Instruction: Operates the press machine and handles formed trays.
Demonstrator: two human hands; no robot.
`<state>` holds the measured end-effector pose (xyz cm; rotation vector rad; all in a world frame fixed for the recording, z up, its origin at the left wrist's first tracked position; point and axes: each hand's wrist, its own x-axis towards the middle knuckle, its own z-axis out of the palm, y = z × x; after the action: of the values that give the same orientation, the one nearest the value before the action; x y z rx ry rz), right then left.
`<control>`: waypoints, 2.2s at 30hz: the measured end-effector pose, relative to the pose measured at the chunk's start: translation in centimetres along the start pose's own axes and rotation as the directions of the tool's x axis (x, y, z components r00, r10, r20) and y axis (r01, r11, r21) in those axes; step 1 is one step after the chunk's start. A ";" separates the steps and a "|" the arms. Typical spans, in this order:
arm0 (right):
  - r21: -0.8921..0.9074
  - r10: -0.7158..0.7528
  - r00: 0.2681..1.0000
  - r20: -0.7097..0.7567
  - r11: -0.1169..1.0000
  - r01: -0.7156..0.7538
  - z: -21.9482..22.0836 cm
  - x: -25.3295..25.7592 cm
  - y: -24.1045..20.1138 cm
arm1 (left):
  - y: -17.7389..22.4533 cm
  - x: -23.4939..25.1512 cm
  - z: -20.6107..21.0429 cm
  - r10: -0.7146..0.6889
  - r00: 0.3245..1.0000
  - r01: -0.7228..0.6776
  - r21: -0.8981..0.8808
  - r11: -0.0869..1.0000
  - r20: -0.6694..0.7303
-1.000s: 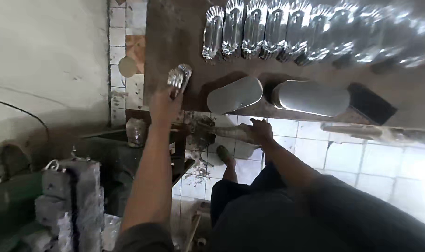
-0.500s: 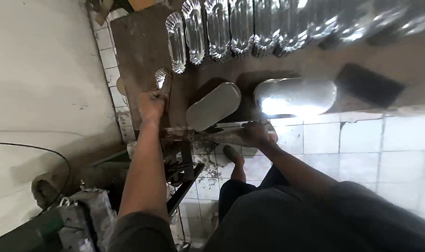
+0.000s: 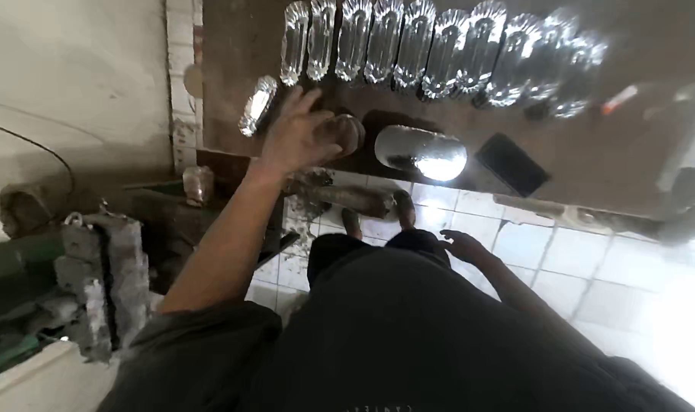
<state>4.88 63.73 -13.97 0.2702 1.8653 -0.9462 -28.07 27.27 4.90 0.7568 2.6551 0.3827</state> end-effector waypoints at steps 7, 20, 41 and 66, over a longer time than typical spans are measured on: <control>-0.007 0.309 0.950 -0.051 0.951 -0.310 -1.1 -3.3 3.9 | -2.5 -1.7 6.7 0.090 0.996 -0.091 0.022 0.996 0.011; -0.508 -0.611 0.468 -0.638 0.791 0.340 -6.7 -6.1 -20.2 | -8.0 -1.5 6.8 0.157 0.972 -0.231 -0.585 0.777 -0.176; 0.010 -0.483 0.876 -0.014 0.876 0.483 -20.2 -0.5 -23.8 | 10.8 -25.6 3.1 -0.650 0.736 -0.107 -0.916 -0.386 0.188; 0.378 -0.542 0.706 -0.455 0.601 0.705 19.5 -5.9 -54.8 | -14.1 -33.6 -1.9 -0.505 0.834 -0.318 -0.941 -0.114 -0.221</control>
<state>-9.64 14.40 13.87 0.0559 1.9632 -2.0435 -8.53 -3.05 10.38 -0.2392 1.6289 2.5442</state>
